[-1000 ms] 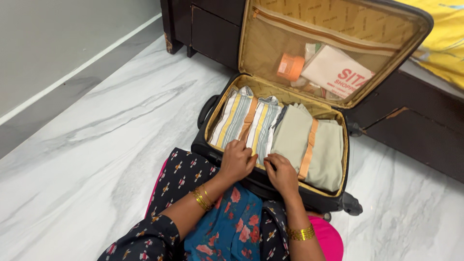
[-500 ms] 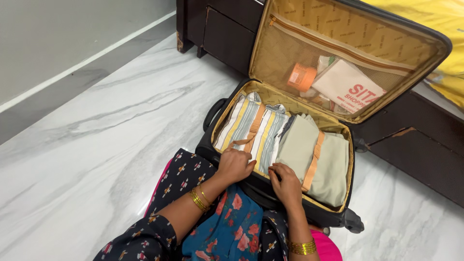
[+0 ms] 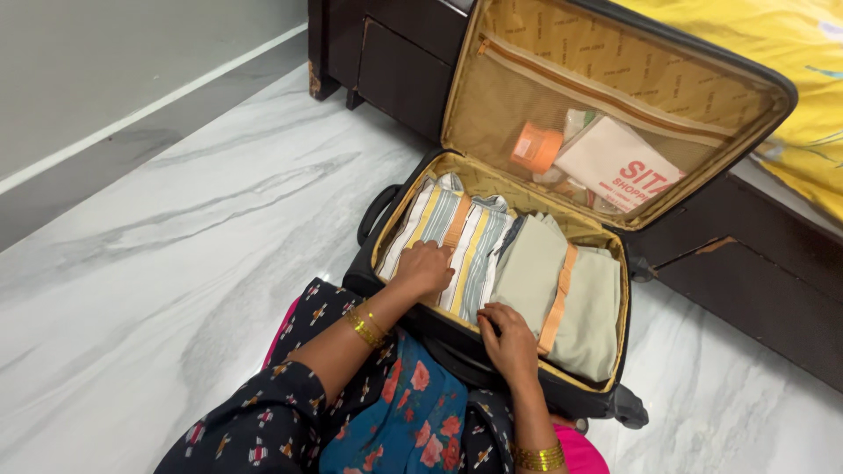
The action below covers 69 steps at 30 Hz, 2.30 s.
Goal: The person opens a black suitcase, adjusts the contents, and secures the straps. They then close the suitcase, reposition it, and open it again to retrieve a small green packet from the mesh pocket.
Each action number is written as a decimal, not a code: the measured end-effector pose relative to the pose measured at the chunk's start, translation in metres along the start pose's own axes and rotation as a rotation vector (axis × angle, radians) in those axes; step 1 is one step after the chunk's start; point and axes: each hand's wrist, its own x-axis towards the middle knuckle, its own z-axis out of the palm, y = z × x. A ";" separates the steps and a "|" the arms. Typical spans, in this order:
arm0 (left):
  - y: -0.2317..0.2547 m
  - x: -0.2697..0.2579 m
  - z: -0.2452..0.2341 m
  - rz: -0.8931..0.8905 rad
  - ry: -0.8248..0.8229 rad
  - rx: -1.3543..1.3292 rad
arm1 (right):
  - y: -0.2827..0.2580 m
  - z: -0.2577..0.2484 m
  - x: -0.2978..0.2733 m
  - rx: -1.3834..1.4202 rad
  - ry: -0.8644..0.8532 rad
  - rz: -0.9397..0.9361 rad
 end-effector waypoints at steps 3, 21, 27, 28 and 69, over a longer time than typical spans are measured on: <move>-0.004 0.009 0.014 -0.100 -0.119 0.058 | 0.000 -0.002 0.004 0.020 -0.004 -0.027; -0.019 0.004 0.033 0.053 -0.056 -0.029 | 0.000 -0.004 0.007 0.048 -0.052 0.000; -0.015 0.007 0.026 0.059 -0.150 0.006 | -0.001 -0.003 0.006 0.028 -0.042 -0.016; -0.015 0.007 0.025 0.048 -0.179 0.013 | -0.001 -0.003 0.005 0.027 -0.046 -0.011; -0.090 0.084 -0.050 -0.120 0.108 0.263 | 0.015 -0.016 0.011 0.245 -0.050 -0.086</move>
